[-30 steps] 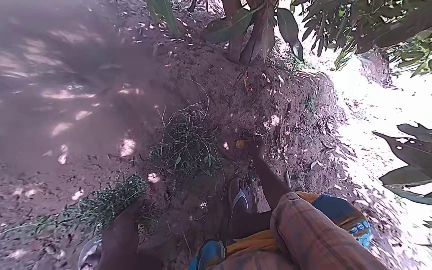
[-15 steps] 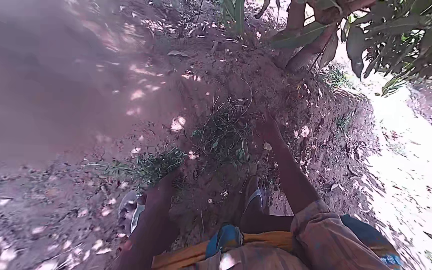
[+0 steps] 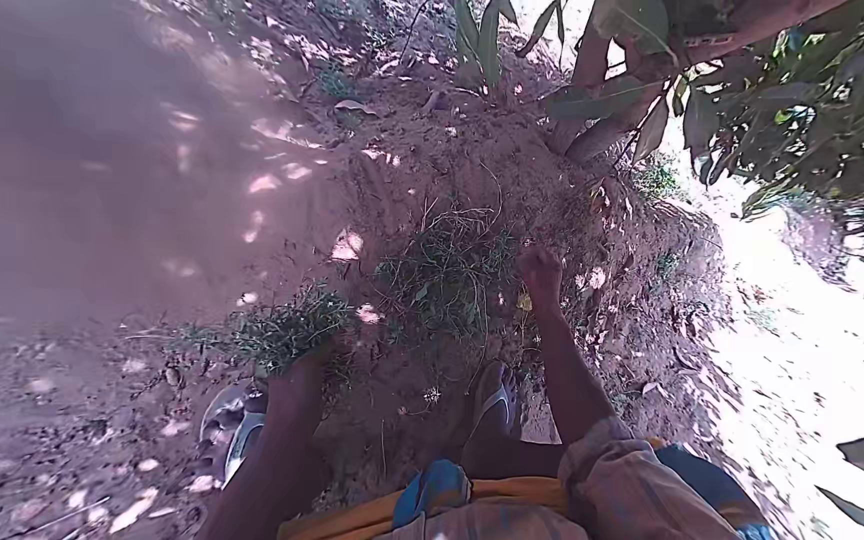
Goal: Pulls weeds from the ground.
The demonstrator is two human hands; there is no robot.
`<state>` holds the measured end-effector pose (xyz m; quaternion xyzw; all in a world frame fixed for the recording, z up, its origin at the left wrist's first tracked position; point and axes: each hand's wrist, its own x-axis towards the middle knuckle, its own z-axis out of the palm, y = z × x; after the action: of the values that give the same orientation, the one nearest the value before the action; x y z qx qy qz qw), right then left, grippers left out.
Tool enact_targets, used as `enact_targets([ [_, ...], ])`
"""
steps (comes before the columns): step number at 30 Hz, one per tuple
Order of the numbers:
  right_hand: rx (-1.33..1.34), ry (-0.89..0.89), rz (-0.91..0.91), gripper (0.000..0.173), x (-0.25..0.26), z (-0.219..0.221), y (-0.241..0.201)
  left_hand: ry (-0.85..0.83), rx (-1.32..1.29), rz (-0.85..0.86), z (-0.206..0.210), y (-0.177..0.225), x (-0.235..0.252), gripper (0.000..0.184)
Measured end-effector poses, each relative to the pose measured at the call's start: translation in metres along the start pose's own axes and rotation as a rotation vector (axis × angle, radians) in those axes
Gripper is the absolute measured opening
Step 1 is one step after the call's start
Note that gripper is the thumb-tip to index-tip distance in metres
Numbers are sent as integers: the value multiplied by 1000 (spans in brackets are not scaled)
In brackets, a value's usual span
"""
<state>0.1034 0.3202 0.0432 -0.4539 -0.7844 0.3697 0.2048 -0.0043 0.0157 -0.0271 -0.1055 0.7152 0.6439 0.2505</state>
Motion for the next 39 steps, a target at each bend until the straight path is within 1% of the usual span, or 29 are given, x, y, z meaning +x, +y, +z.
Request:
enact_targets([
  [2, -36, -44, 29, 32, 4, 2, 3, 3, 6, 0, 1, 0, -1, 22],
  [7, -321, -118, -104, 36, 29, 23, 7, 13, -6, 6, 4, 0, 0, 20],
  [10, -501, -239, -18, 44, 30, 36, 14, 26, 28, -13, 5, 2, -2, 26],
  [11, -529, -295, 8, 44, 28, 40, 20, 24, 42, -5, 6, 5, -4, 25],
  [13, -543, -386, 49, 42, 20, 42, 31, 27, 45, 11, 6, 8, -6, 23],
  [14, -510, -401, 73, 42, 15, 37, 35, 28, 30, 11, 6, 8, -7, 23],
  [16, -432, -312, 118, 38, 12, 24, 43, 30, 9, 11, 5, 5, -5, 26],
  [18, -339, -138, 156, 34, 12, 3, 39, 25, 9, 6, 4, 5, -5, 28],
  [20, -233, 61, 99, 29, 22, -13, 36, 10, 43, 16, 5, 6, -6, 26],
  [21, -181, 119, 47, 28, 26, -19, 33, 10, 78, 24, 4, 5, -6, 27],
  [23, -97, 157, -55, 28, 27, -23, 22, -7, 122, 33, 3, 5, -8, 39],
  [24, -69, 141, -82, 30, 23, -23, 14, -10, 140, 35, 3, 4, -8, 44],
  [26, -54, 60, -141, 32, 14, -15, -2, -11, 148, 26, 5, 4, -9, 49],
  [27, -46, -21, -179, 32, 8, -9, -9, -12, 134, 28, 5, 3, -8, 50],
  [29, -42, -219, -283, 29, -4, 11, -19, -2, 95, 45, 6, 0, -5, 45],
  [31, -96, -356, -394, 28, -11, 36, -21, 3, 79, 54, 5, 0, -2, 39],
  [32, -187, -424, -381, 30, -15, 46, -25, 12, 78, 53, 6, 1, -1, 38],
  [34, -445, -585, -270, 31, -21, 61, -39, 27, 88, 12, 7, 8, -5, 43],
  [36, -624, -730, -157, 36, -22, 75, -40, 31, 110, -20, 7, 14, -9, 45],
  [37, -628, -759, -123, 37, -20, 80, -33, 30, 113, -26, 8, 15, -10, 46],
  [38, -571, -743, -105, 37, -20, 80, -29, 32, 105, -29, 8, 15, -10, 45],
  [39, -466, -678, -95, 37, -21, 77, -30, 26, 90, -30, 7, 16, -9, 46],
])
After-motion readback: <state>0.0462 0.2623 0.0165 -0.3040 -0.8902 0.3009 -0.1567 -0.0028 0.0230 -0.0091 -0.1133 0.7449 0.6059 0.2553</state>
